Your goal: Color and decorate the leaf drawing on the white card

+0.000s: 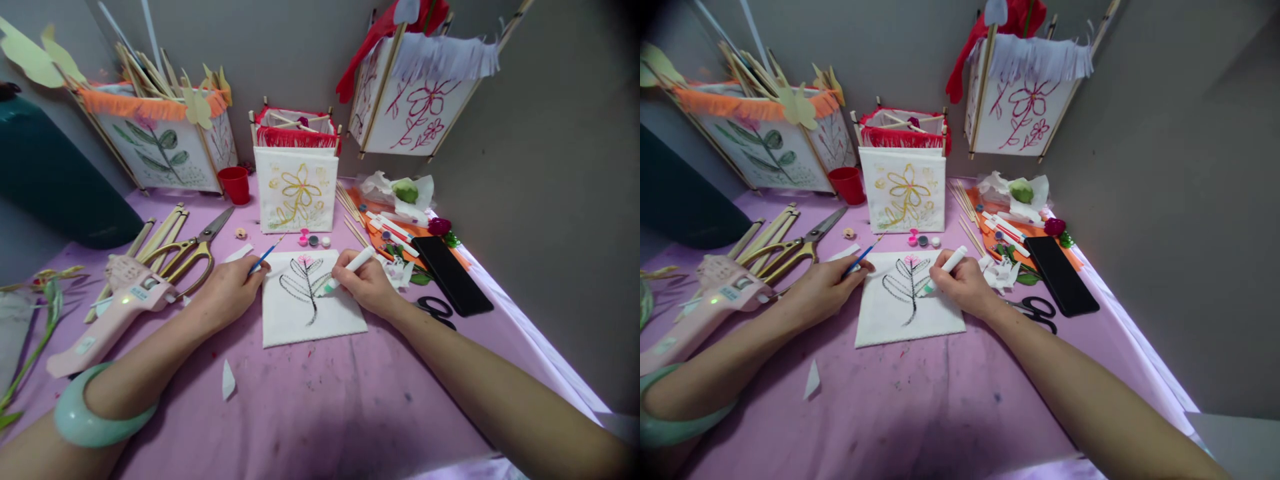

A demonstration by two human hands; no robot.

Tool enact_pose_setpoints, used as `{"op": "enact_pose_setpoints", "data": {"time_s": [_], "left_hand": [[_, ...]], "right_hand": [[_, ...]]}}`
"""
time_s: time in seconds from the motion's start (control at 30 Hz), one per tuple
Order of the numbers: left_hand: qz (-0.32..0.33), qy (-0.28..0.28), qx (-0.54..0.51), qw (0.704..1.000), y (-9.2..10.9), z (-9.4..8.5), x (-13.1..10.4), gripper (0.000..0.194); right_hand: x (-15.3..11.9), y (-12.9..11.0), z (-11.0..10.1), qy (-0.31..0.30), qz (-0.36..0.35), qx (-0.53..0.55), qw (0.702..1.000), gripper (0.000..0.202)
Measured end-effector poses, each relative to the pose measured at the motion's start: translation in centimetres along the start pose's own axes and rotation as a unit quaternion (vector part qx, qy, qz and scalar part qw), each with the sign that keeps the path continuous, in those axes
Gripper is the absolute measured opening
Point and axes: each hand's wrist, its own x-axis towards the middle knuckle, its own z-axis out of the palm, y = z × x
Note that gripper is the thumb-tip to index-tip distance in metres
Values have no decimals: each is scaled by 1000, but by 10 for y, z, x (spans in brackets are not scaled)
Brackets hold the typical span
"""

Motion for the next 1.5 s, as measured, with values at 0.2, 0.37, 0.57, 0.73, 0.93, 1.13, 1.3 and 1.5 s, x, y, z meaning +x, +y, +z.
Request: {"op": "enact_pose_setpoints", "data": {"time_s": [0.2, 0.37, 0.57, 0.73, 0.93, 1.13, 1.3, 1.5], "left_hand": [[1, 1, -1, 1000, 2, -1, -1, 35], [-9, 0, -22, 1000, -1, 1, 1, 34], [-23, 25, -69, 997, -15, 6, 7, 34], [-26, 54, -78, 995, -13, 3, 6, 34], [20, 52, -113, 992, -11, 3, 5, 30], [24, 46, -118, 992, -6, 1, 2, 30], [30, 21, -122, 992, 0, -3, -1, 30], [21, -1, -137, 990, 0, -5, 1, 31]], "right_hand": [[0, 2, 3, 61, 7, 62, 996, 18], [7, 5, 0, 181, 13, 132, 975, 19], [13, 11, -5, 196, 8, 192, 962, 16], [9, 7, -1, 150, -14, 180, 972, 17], [9, -1, 2, 124, 1, 149, 981, 23], [25, -15, 24, 90, -30, 88, 992, 24], [29, -11, 39, 104, -23, 72, 992, 24], [28, -6, 35, 95, -6, 55, 994, 26]]}}
